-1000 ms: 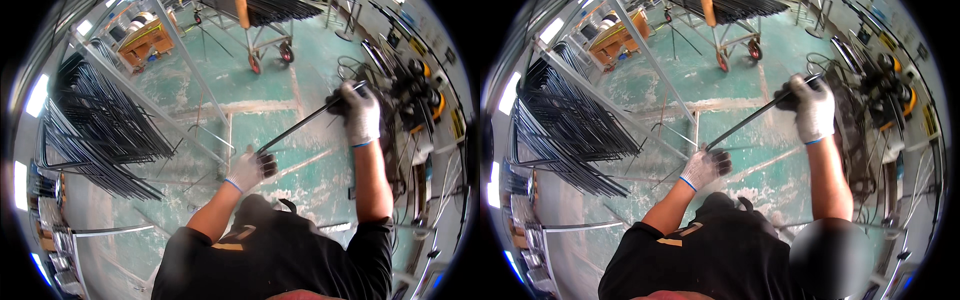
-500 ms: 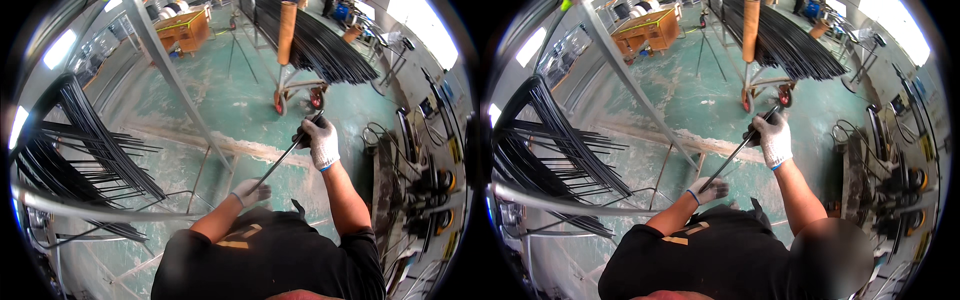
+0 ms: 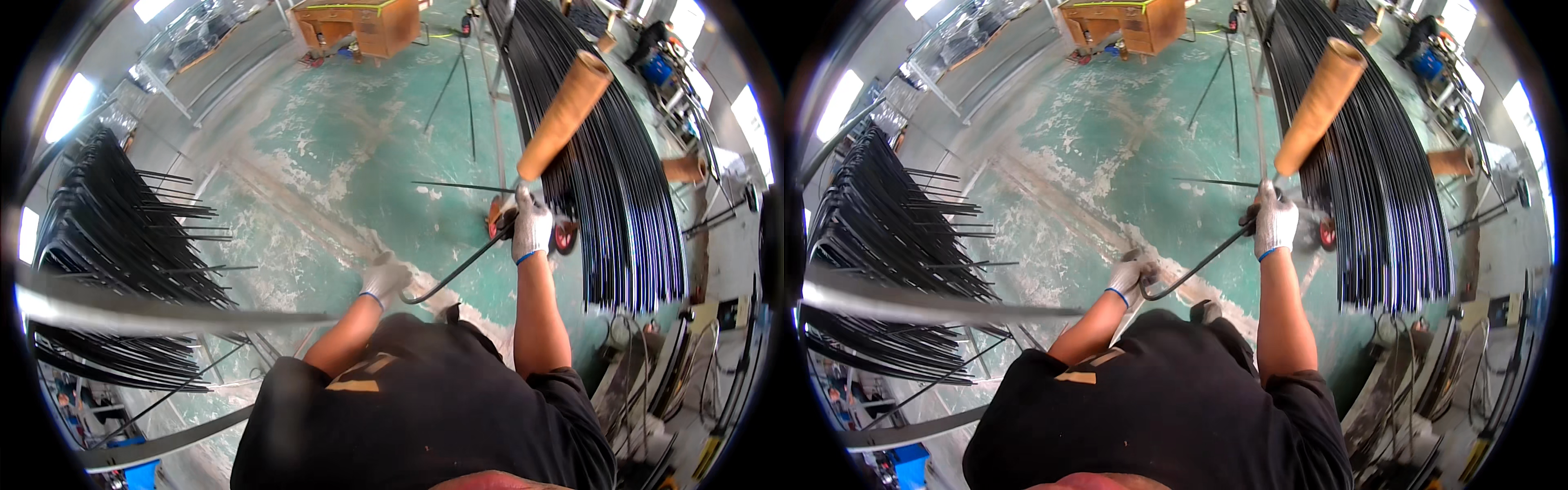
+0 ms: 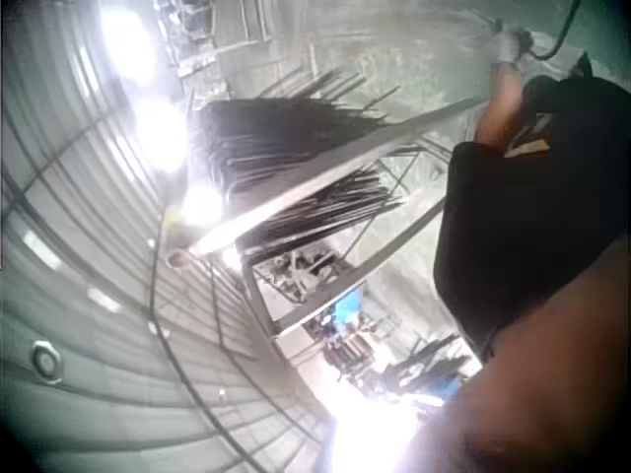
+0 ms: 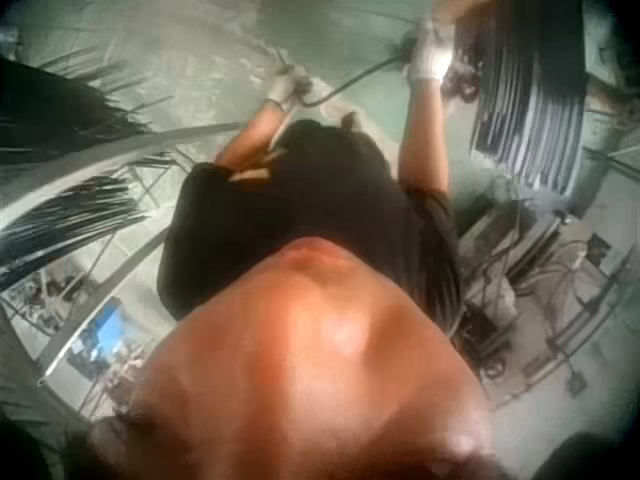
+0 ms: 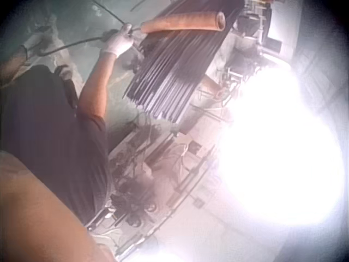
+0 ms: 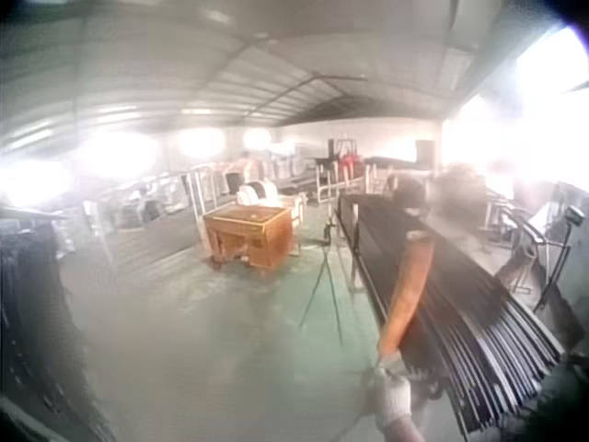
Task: The person feeds long black metal rods into a bending machine to form U-shaped pieces, then stacks them. Later, the person measures a bent rod on a wooden workbench with a tape measure while another person assists by holding the rod.
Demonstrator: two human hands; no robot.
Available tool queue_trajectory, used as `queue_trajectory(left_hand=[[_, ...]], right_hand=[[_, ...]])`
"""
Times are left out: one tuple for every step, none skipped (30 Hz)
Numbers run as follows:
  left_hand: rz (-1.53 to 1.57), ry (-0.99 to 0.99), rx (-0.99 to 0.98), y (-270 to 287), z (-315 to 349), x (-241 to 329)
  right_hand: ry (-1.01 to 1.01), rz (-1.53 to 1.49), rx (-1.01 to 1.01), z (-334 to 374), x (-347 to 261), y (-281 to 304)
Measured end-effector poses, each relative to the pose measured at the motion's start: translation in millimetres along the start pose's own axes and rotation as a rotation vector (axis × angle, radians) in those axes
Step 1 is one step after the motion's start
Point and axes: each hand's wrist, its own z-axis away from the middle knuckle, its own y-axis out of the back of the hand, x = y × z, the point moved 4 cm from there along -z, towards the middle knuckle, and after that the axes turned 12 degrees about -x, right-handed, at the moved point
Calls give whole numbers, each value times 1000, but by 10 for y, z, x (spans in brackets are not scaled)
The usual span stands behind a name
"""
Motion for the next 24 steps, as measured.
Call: queue_trajectory(left_hand=[[-8,-76,83,-50,-157,186],[-62,-153,223,-76,-322,399],[-233,-204,267,25,-481,602],[-320,-251,310,104,-639,793],[-334,-298,329,188,-782,967],[-356,-348,345,289,-956,1177],[-515,-370,428,447,-1134,1402],[-609,-422,475,578,-1327,1612],[-711,-507,503,627,-1533,1904],[-782,-596,501,648,-1721,2194],[-847,-680,501,658,-1915,2502],[-734,-703,467,656,-2158,2808],[-822,-776,466,607,-2377,3181],[-910,-831,459,525,-2555,3498],[-906,-815,451,391,-2695,3844],[-902,-817,442,225,-2880,4265],[-945,-833,425,179,-3049,4638],[-989,-834,412,201,-3204,4942],[-993,-865,407,242,-3396,5211],[-999,-907,398,243,-3583,5484],[-1205,-936,465,141,-3751,5787],[-1216,-941,483,152,-3954,6024],[-1227,-946,504,176,-4164,6240],[-1235,-952,528,213,-4386,6416]], right_hand=[[-67,3,-2,-328,86,-49],[-134,7,-2,-665,176,-129],[-202,-16,-38,-1006,331,-214],[-248,24,-94,-1267,373,-346],[-297,38,-144,-1525,442,-470],[-343,44,-191,-1809,535,-613],[-377,23,-303,-2093,606,-784],[-361,57,-369,-2403,659,-967],[-346,93,-425,-2721,696,-1155],[-344,128,-475,-2976,755,-1323],[-343,145,-509,-3249,772,-1529],[-375,162,-526,-3542,779,-1726],[-379,143,-570,-3879,761,-1927],[-397,125,-603,-4174,773,-2061],[-372,135,-627,-4448,737,-2235],[-330,144,-657,-4773,609,-2487],[-274,202,-699,-5097,474,-2759],[-233,259,-743,-5362,371,-3026],[-226,216,-729,-5582,260,-3345],[-207,169,-715,-5798,125,-3679],[-194,145,-694,-6025,22,-3949],[-177,121,-689,-6280,-51,-4252],[-165,94,-647,-6560,-97,-4535],[-122,161,-605,-6810,-164,-4781]])
